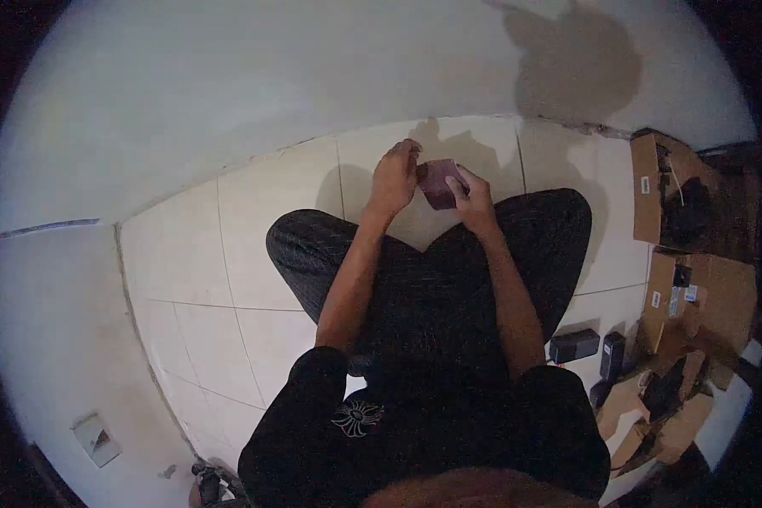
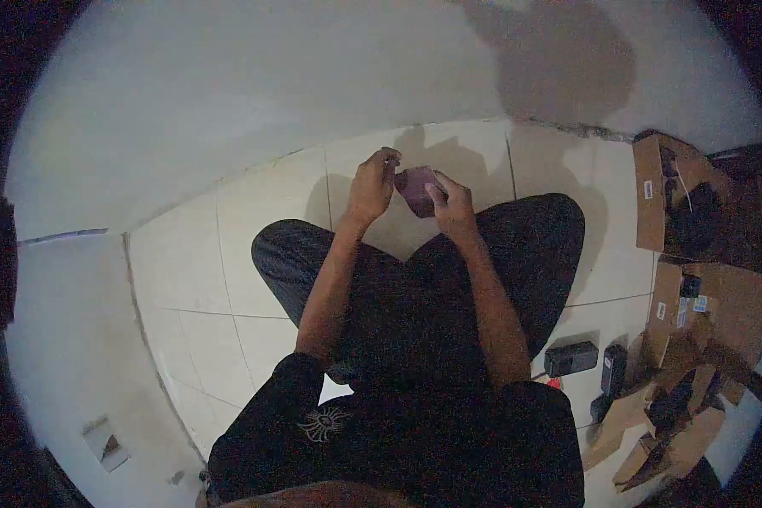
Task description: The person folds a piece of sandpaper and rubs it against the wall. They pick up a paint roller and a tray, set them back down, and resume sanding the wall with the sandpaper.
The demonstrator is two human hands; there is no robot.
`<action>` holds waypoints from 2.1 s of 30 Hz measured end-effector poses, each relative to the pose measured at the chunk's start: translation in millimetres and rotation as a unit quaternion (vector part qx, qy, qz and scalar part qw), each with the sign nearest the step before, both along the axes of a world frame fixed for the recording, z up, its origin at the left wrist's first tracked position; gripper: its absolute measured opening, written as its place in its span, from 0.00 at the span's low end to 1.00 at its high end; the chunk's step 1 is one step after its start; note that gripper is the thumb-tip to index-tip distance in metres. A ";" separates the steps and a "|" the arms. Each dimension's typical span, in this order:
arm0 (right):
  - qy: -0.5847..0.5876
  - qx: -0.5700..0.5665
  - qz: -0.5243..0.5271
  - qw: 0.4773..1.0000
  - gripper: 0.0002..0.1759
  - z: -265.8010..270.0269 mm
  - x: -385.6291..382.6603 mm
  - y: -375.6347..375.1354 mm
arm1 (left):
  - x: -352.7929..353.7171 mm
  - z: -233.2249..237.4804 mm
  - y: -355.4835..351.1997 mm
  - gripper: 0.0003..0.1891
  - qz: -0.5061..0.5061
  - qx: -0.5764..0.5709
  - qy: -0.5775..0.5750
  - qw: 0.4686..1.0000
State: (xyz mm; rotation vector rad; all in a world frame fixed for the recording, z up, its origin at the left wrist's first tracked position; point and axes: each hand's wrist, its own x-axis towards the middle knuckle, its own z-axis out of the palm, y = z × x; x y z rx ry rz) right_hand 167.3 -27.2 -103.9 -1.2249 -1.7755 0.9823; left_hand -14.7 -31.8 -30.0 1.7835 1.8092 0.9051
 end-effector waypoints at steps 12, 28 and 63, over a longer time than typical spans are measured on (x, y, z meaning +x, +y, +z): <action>0.003 -0.091 0.037 0.995 0.25 56.8 2.0 0.6 | -0.2 1.0 -0.2 0.09 -0.017 -0.005 -0.018 1.000; 0.028 -0.113 0.043 0.992 0.25 48.9 -1.4 0.3 | -1.4 4.2 -1.2 0.14 -0.047 0.016 -0.017 0.999; -0.028 -0.073 0.032 0.996 0.22 51.8 -1.1 -2.2 | -2.2 4.9 -1.6 0.14 -0.031 0.019 -0.010 0.999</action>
